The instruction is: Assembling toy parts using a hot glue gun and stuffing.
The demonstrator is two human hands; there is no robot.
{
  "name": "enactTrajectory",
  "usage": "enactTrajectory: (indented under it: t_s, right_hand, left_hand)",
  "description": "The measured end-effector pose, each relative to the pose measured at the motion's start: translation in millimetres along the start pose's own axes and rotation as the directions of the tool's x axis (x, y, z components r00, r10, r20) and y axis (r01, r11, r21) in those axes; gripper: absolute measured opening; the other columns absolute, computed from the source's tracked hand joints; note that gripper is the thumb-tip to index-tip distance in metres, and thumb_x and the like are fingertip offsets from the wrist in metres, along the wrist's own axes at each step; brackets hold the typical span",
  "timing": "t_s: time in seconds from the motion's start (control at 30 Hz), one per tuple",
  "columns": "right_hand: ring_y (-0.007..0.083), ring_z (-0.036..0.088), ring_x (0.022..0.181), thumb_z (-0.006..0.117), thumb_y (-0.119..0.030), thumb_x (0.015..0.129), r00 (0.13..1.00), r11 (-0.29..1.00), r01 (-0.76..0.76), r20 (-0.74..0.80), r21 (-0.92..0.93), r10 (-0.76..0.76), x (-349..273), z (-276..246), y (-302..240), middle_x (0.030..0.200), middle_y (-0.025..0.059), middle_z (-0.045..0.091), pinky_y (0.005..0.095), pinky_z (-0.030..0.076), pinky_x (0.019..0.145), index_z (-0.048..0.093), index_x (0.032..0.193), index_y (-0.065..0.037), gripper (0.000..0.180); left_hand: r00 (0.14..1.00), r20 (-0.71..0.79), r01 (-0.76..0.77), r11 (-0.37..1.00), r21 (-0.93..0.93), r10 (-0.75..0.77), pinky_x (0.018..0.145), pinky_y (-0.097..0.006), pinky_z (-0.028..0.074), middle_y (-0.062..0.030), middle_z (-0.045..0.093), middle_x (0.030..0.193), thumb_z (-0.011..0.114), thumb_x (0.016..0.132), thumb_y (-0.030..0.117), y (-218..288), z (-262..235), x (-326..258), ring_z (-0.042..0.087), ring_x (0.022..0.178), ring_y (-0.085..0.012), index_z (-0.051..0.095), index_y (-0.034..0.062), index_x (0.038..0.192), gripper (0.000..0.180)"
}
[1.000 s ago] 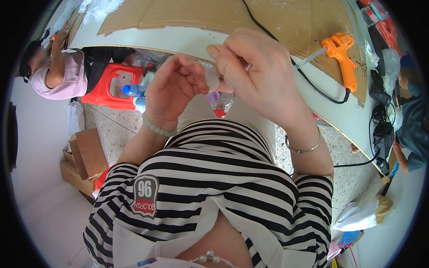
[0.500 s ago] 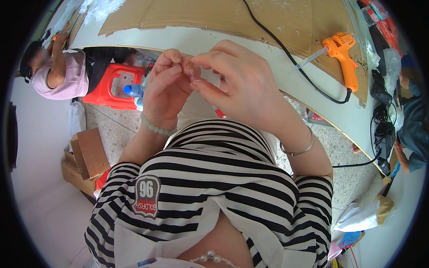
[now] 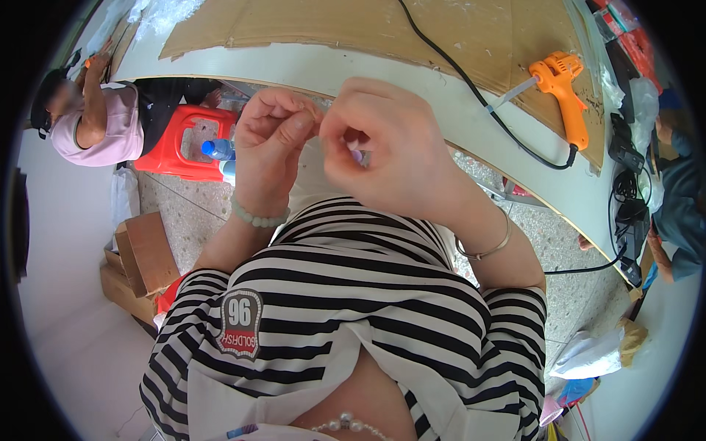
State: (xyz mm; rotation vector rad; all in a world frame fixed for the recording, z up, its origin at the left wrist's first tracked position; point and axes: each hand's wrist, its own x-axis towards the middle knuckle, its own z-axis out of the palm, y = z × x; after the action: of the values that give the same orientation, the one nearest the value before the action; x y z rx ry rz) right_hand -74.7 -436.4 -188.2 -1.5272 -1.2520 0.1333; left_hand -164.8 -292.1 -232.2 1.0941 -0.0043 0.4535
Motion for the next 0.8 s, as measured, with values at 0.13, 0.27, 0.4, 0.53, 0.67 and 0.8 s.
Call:
enactTrajectory:
  t_s: [0.13, 0.27, 0.4, 0.53, 0.67, 0.8]
  right_hand:
    - [0.0125, 0.048, 0.058, 0.062, 0.007, 0.068, 0.975, 0.934, -0.091, 0.224, 0.345, 0.013, -1, -11, -7, 0.068, 0.0050, 0.051, 0.0232, 0.039, 0.052, 0.055, 0.070, 0.000, 0.011]
    - [0.0126, 0.052, 0.062, 0.063, 0.005, 0.072, 0.985, 0.993, -0.089, 0.155, 0.073, 0.077, -4, -1, 2, 0.072, 0.0054, 0.053, 0.0230, 0.042, 0.056, 0.056, 0.075, 0.000, 0.009]
    - [0.0141, 0.056, 0.065, 0.064, 0.003, 0.074, 0.999, 0.994, -0.033, -0.042, -0.100, 0.029, 0, 9, 1, 0.076, 0.0060, 0.055, 0.0241, 0.046, 0.058, 0.058, 0.080, 0.000, 0.009]
    - [0.0144, 0.057, 0.064, 0.065, 0.003, 0.074, 0.995, 0.994, -0.032, -0.092, -0.104, 0.023, 2, 13, 4, 0.076, 0.0065, 0.056, 0.0240, 0.048, 0.058, 0.059, 0.081, 0.000, 0.009]
    - [0.0149, 0.058, 0.063, 0.064, 0.004, 0.074, 0.992, 0.986, 0.031, -0.119, -0.163, -0.051, 2, 16, 8, 0.076, 0.0076, 0.057, 0.0235, 0.049, 0.056, 0.060, 0.081, 0.002, 0.008]
    - [0.0152, 0.058, 0.061, 0.063, 0.007, 0.073, 0.971, 0.960, 0.131, -0.164, -0.249, -0.175, 3, 18, 12, 0.074, 0.0086, 0.057, 0.0236, 0.048, 0.053, 0.058, 0.079, 0.002, 0.009]
  left_hand:
    - [0.993, 0.068, 0.113, 0.938, -0.327, -0.096, 0.071, -0.033, 0.047, -0.0071, 0.054, 0.087, 0.048, 0.087, 0.002, -2, -17, 7, 0.052, 0.078, -0.0187, 0.052, 0.0061, 0.096, 0.011]
    - [0.985, 0.110, 0.175, 0.807, -0.564, -0.136, 0.072, -0.038, 0.047, -0.0098, 0.051, 0.077, 0.041, 0.083, -0.001, 0, -13, 8, 0.051, 0.071, -0.0230, 0.052, 0.0044, 0.096, 0.018]
    - [0.986, 0.125, 0.158, 0.837, -0.523, -0.108, 0.071, -0.035, 0.048, -0.0104, 0.053, 0.079, 0.041, 0.084, -0.002, -1, -14, 8, 0.053, 0.072, -0.0224, 0.052, 0.0043, 0.095, 0.017]
    - [0.993, 0.082, 0.114, 0.909, -0.400, -0.089, 0.070, -0.030, 0.048, -0.0104, 0.056, 0.085, 0.041, 0.085, -0.003, 2, -7, 6, 0.055, 0.075, -0.0198, 0.052, 0.0027, 0.094, 0.016]
    - [0.998, 0.065, 0.026, 0.949, -0.314, -0.006, 0.069, -0.029, 0.048, -0.0095, 0.058, 0.089, 0.043, 0.087, -0.003, 1, -3, 4, 0.056, 0.076, -0.0176, 0.052, 0.0013, 0.094, 0.012]
    - [0.997, 0.047, -0.044, 0.960, -0.277, 0.059, 0.069, -0.029, 0.048, -0.0101, 0.058, 0.091, 0.046, 0.088, -0.003, -3, -1, 0, 0.055, 0.075, -0.0170, 0.052, 0.0017, 0.094, 0.010]
